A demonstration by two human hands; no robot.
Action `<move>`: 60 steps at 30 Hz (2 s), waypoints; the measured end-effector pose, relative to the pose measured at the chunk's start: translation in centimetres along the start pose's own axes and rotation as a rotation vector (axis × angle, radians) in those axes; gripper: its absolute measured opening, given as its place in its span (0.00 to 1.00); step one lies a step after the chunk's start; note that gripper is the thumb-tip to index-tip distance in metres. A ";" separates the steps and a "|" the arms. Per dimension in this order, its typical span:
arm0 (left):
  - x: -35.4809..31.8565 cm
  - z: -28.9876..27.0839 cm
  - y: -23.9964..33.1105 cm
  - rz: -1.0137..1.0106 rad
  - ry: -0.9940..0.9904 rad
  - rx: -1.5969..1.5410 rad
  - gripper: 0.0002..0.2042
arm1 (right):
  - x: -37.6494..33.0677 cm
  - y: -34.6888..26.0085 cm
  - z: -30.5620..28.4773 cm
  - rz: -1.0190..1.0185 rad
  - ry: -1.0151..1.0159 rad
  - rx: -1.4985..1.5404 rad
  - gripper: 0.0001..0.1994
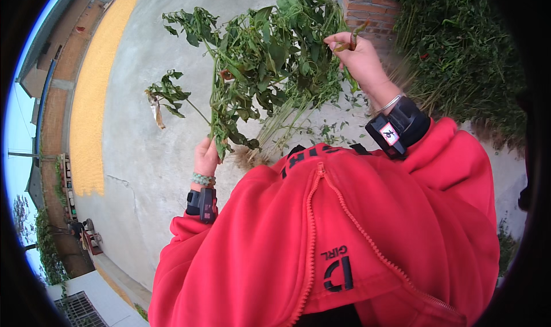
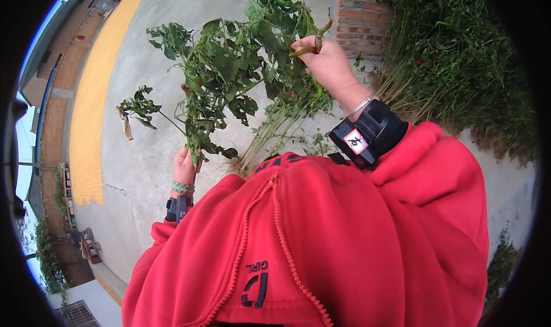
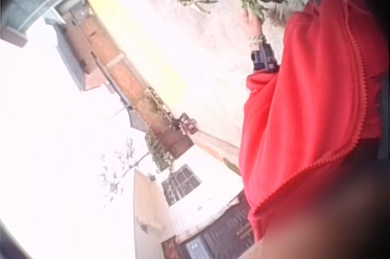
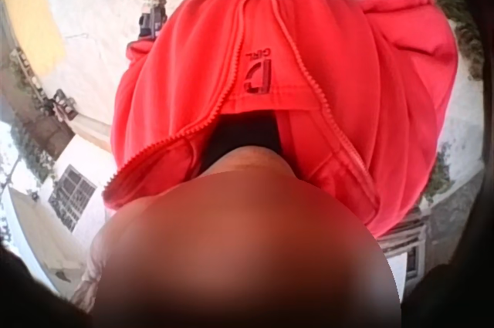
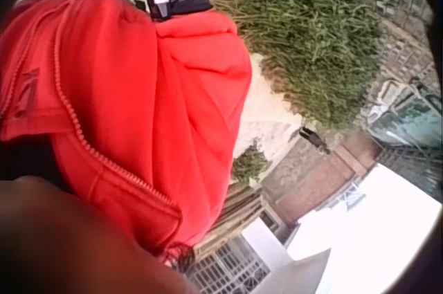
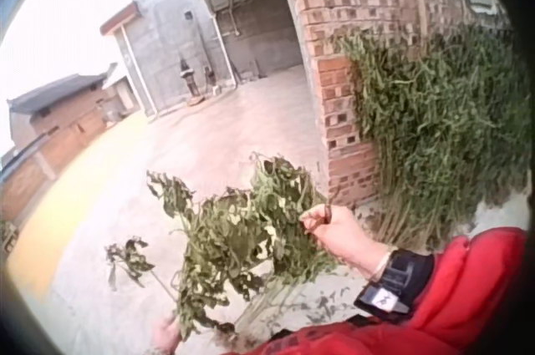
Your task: The person picks green and red chili peppers from uprooted pepper plants by hand and places them into a green basket on the ground. The person repeatedly handles the plants, removes peppers, and deposits them into the basket.
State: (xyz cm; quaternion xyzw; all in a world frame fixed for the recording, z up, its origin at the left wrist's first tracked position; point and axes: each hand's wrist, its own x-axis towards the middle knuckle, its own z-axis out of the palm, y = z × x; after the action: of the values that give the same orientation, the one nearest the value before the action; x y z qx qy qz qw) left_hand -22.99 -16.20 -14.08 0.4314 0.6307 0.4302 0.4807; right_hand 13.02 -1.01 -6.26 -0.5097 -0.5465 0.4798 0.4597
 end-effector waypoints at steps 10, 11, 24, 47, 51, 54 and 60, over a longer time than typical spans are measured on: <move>-0.1 0.0 -0.4 -0.001 -0.011 -0.006 0.09 | 0.8 -0.1 0.8 0.077 -0.218 0.037 0.08; 0.0 0.0 -0.5 -0.027 0.006 -0.004 0.09 | 0.7 -0.3 0.4 0.116 -0.281 0.110 0.07; 0.1 0.1 -1.1 -0.017 0.032 -0.020 0.11 | -1.7 -1.9 -3.8 0.639 -0.586 0.883 0.03; -0.2 0.7 -0.6 -0.090 0.004 0.019 0.14 | -2.0 -1.3 -5.6 0.429 -0.318 0.571 0.10; -0.1 1.1 -0.3 -0.084 -0.015 -0.008 0.14 | -2.0 -0.6 -4.0 0.493 -0.318 0.388 0.16; -0.2 1.2 -0.1 -0.090 -0.012 -0.014 0.14 | -1.7 -0.3 -3.5 0.467 -0.296 0.305 0.17; -0.2 1.1 -0.4 -0.084 -0.031 -0.020 0.14 | -1.4 -0.1 -2.3 0.419 -0.326 0.194 0.11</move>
State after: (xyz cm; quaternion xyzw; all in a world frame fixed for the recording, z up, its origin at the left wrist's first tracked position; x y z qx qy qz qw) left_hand -21.96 -16.32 -14.58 0.4064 0.6362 0.4094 0.5124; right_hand 15.37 -2.31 -5.87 -0.4813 -0.4472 0.6902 0.3033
